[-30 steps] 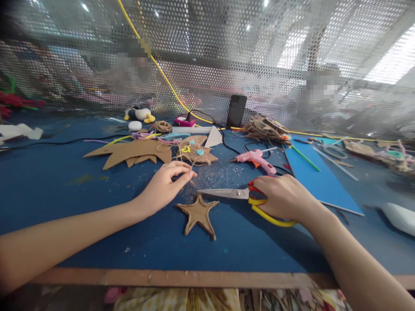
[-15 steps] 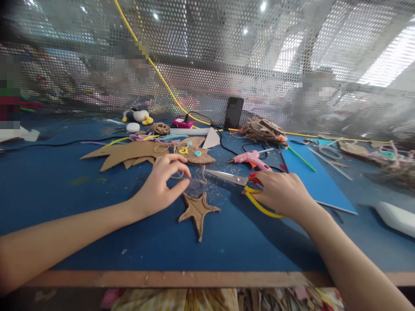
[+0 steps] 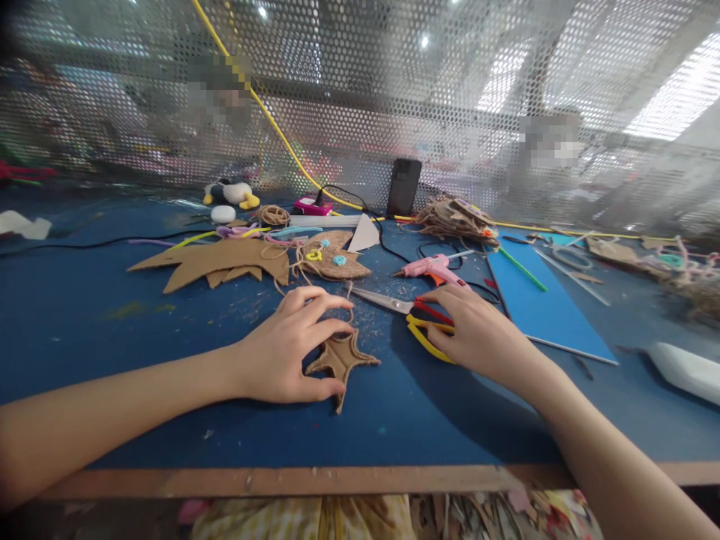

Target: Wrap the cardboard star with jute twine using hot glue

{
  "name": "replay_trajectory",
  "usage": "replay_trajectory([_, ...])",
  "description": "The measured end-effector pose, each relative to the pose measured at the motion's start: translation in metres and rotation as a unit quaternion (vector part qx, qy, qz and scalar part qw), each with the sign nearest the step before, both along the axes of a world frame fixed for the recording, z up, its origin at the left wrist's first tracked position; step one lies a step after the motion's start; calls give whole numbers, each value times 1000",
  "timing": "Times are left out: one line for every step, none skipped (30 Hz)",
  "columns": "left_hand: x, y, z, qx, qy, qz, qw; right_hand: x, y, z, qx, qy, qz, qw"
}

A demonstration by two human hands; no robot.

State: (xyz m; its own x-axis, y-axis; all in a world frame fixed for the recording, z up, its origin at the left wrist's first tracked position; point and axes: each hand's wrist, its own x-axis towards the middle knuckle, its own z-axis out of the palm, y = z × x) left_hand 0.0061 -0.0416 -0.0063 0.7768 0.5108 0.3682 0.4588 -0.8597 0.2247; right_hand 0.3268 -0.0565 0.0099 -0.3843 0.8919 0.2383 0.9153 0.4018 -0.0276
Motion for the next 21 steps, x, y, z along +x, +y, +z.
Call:
replay_trajectory([0, 0, 1, -1, 3, -3, 1000, -3, -2, 4, 33, 8, 20, 999])
replay_trajectory([0, 0, 1, -1, 5, -5, 1000, -6, -5, 7, 63, 23, 48, 997])
replay_trajectory([0, 0, 1, -1, 7, -8, 1000, -10, -9, 10, 81, 46, 93, 991])
replay_trajectory([0, 0, 1, -1, 9, -10, 1000, -14, -12, 13, 86, 70, 144, 983])
replay_trajectory([0, 0, 1, 0, 11, -13, 1000, -18, -16, 14, 82, 84, 195, 974])
replay_trajectory([1, 0, 1, 0, 13, -15, 1000, -22, -19, 14, 77, 83, 238, 965])
replay_trajectory([1, 0, 0, 0, 13, -16, 1000, -26, -23, 13, 75, 72, 270, 957])
replay_trajectory([1, 0, 0, 0, 12, -18, 1000, -29, -25, 12, 76, 54, 291, 952])
replay_trajectory([1, 0, 0, 0, 11, -20, 1000, -32, -27, 9, 80, 37, 302, 949])
replay_trajectory([1, 0, 0, -2, 8, -21, 1000, -35, -28, 7, 85, 23, 308, 947])
replay_trajectory([1, 0, 0, -3, 6, -21, 1000, -37, -29, 5, 90, 14, 310, 946])
replay_trajectory([1, 0, 0, -5, 3, -22, 1000, -38, -29, 2, 93, 8, 310, 946])
replay_trajectory([1, 0, 0, -6, 1, -22, 1000, -39, -29, 1, 94, 3, 311, 946])
replay_trajectory([1, 0, -1, -7, -1, -23, 1000, -40, -29, -1, 96, -1, 313, 945])
replay_trajectory([1, 0, -1, -8, -2, -24, 1000, -41, -29, -2, 99, -5, 315, 944])
replay_trajectory([1, 0, -1, -8, -3, -25, 1000, -42, -29, -2, 102, -8, 315, 944])
replay_trajectory([1, 1, -1, -7, -3, -26, 1000, -43, -29, -3, 106, -8, 314, 943])
replay_trajectory([1, 1, -1, -7, -3, -26, 1000, -44, -29, -3, 108, -7, 313, 944])
replay_trajectory([1, 1, -2, -6, -2, -27, 1000, -45, -29, -3, 106, -4, 311, 945])
replay_trajectory([2, 0, -2, -4, -1, -27, 1000, -46, -29, -3, 99, 0, 308, 946])
replay_trajectory([2, 0, -2, -3, 1, -26, 1000, -47, -29, -3, 88, 6, 305, 948])
